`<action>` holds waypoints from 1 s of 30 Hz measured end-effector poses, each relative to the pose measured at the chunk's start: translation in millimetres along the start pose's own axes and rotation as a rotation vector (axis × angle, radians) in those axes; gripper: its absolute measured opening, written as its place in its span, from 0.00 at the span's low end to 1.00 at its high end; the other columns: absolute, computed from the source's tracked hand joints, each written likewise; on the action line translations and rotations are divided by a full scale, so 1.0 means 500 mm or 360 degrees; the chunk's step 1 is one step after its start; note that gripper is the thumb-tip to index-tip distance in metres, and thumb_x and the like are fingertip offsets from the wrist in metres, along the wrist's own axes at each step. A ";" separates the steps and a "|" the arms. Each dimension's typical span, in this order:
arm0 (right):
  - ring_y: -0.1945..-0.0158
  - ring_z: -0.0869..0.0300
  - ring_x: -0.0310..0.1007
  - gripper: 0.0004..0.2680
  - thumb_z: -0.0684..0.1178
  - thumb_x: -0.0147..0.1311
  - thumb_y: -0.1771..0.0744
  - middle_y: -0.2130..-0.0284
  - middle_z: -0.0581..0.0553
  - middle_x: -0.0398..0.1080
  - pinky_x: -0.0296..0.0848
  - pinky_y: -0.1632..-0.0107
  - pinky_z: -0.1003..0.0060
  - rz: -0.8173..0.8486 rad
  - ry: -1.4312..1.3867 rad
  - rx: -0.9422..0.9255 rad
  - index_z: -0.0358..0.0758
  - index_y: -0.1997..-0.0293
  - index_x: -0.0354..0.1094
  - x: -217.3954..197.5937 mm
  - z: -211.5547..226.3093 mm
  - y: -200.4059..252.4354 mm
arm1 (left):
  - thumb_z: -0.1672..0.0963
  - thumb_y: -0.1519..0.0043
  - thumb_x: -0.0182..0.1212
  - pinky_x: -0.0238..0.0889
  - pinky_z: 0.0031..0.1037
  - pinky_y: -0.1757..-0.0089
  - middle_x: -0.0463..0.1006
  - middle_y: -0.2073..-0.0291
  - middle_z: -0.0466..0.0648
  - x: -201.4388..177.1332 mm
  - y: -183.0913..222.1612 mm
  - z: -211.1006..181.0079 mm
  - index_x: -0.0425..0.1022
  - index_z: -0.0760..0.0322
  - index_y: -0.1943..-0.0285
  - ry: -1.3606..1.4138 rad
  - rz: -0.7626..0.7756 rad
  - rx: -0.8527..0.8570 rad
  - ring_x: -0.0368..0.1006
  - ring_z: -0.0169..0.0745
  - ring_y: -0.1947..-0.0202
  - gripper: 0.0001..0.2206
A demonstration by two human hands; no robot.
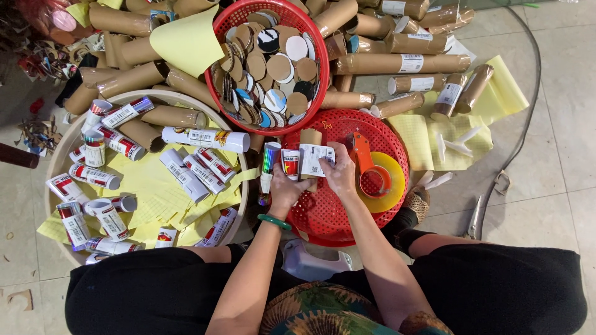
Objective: The recorder is wrapping cardboard tubes in paper and applying labels using a manual labeling tool.
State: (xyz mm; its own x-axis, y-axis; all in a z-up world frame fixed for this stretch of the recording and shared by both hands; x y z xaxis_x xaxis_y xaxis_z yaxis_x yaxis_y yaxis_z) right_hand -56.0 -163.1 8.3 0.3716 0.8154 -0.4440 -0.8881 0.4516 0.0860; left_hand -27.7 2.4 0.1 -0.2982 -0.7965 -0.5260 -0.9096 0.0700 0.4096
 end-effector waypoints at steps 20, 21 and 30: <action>0.44 0.52 0.72 0.26 0.47 0.58 0.34 0.45 0.38 0.70 0.76 0.44 0.54 0.0349 -0.1318 0.0808 0.39 0.27 0.52 0.003 0.082 -0.007 | 0.59 0.45 0.74 0.72 0.37 0.54 0.83 0.54 0.55 -0.032 -0.041 0.019 0.61 0.72 0.30 0.1361 0.0705 -0.0350 0.79 0.47 0.54 0.35; 0.45 0.52 0.73 0.24 0.50 0.54 0.33 0.46 0.38 0.70 0.77 0.46 0.54 0.0315 -0.1183 0.0819 0.40 0.28 0.52 0.006 0.096 -0.006 | 0.58 0.47 0.77 0.75 0.34 0.49 0.84 0.56 0.58 -0.042 -0.045 0.009 0.51 0.72 0.25 0.1133 0.0453 -0.0371 0.82 0.47 0.52 0.43; 0.37 0.56 0.66 0.27 0.55 0.50 0.30 0.37 0.39 0.64 0.69 0.38 0.60 0.0268 -0.0897 0.0389 0.39 0.23 0.41 0.076 0.009 0.022 | 0.55 0.50 0.74 0.74 0.32 0.50 0.84 0.55 0.52 -0.056 -0.018 -0.051 0.74 0.70 0.43 0.1071 0.0154 0.0076 0.81 0.40 0.56 0.26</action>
State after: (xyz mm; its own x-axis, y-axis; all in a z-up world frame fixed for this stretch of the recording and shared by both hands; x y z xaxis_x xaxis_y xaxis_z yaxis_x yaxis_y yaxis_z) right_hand -50.7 -125.6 -3.5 0.3766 0.9179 0.1251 -0.8842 0.3159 0.3441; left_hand -4.1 8.8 30.1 -0.1478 -0.9844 0.0957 -0.9043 0.1737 0.3901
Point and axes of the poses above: each hand's wrist, its own y-axis away from the middle knuckle, its own x-axis out of the palm, z = x × y, the point moved 1 cm from there along -y, towards the middle knuckle
